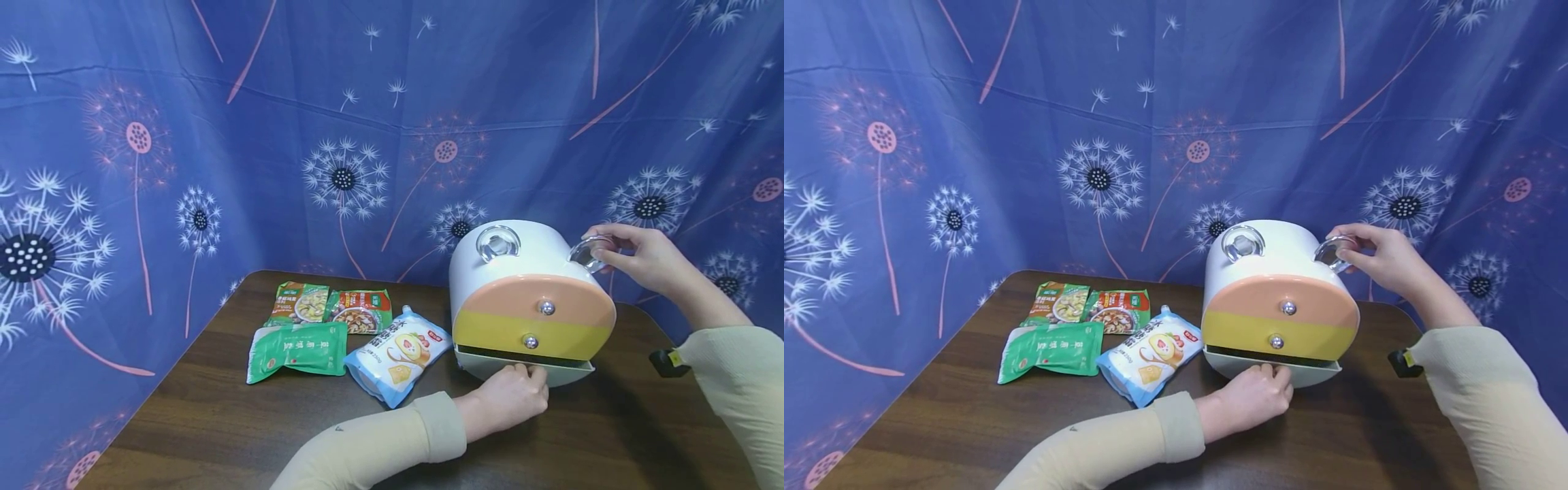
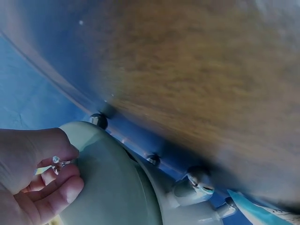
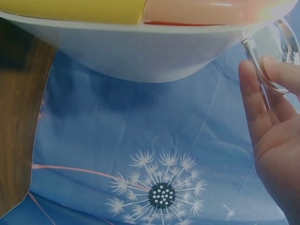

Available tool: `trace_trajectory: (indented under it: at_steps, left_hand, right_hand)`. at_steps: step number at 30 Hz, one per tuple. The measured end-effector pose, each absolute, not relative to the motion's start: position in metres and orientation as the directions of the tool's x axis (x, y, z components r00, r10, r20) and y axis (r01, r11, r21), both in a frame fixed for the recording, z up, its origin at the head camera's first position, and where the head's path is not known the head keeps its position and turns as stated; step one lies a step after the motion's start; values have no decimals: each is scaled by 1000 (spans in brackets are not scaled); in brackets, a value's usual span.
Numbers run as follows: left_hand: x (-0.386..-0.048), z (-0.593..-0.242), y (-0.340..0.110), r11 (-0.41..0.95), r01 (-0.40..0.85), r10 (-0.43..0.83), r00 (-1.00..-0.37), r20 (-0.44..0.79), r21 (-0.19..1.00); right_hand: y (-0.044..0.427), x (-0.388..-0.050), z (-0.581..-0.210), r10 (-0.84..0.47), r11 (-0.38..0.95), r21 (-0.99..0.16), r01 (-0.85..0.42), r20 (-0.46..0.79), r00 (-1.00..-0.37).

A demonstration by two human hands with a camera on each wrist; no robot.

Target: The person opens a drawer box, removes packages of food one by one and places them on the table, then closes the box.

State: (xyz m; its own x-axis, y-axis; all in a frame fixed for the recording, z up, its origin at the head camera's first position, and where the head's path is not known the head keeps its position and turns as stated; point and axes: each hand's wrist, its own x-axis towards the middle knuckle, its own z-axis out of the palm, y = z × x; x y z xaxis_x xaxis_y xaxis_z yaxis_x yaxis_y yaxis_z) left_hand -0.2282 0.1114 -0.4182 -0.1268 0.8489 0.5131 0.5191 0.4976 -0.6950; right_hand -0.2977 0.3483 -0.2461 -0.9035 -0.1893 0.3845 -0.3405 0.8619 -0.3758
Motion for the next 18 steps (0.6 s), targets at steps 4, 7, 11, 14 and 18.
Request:
trace_trajectory:
  at_steps: [4,7,11,14,18]
  left_hand:
    - [-232,-432,119,497,529,844,-112,524,-687]
    - [-232,-440,124,500,531,840,-103,533,-684]
    - [-227,-443,126,512,534,826,-89,557,-673]
    - [-224,-443,125,517,537,821,-90,564,-666]
    - [-221,-442,123,511,539,829,-104,549,-669]
  right_hand:
    - [349,-298,-247,-190,859,-380,-343,386,-903]
    - [349,-298,-247,-189,858,-384,-342,382,-904]
    - [350,-297,-246,-191,859,-386,-338,370,-909]
    - [349,-297,-245,-199,857,-387,-340,360,-912]
    - [349,-298,-245,-209,853,-388,-348,357,-910]
